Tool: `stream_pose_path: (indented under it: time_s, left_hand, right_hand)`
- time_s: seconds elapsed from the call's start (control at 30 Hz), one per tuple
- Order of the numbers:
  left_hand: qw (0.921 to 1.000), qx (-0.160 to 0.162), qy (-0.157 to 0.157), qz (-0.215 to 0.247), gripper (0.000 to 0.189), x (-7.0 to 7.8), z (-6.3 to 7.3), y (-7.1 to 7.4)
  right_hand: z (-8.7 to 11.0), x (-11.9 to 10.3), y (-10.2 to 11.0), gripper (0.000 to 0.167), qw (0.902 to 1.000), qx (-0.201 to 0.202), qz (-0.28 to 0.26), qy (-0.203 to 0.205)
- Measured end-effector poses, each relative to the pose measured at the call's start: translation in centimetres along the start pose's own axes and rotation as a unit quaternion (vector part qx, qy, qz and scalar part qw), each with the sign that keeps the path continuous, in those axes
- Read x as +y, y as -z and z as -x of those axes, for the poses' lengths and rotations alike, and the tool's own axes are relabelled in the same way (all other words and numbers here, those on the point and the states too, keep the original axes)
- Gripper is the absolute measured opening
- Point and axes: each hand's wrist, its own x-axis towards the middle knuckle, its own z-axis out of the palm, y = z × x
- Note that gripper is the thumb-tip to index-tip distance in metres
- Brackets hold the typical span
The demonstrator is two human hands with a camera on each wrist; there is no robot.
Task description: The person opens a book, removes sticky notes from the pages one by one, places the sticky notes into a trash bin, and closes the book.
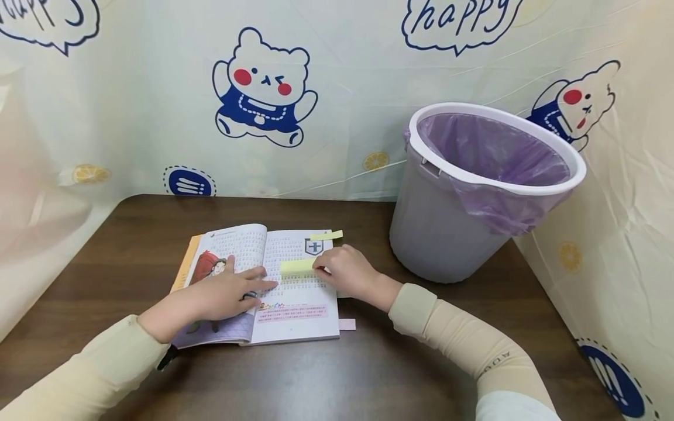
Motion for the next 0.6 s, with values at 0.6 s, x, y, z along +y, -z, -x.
stream_pose_path:
  time_s: [0.6]
  left_hand:
    - [1.0000, 0.004, -0.008, -0.003, 0.046, 0.03, -0.06, 0.04]
  right_hand:
    - [0.27, -0.06, 0.17, 0.012, 0.9994, 0.005, -0.020, -0.029]
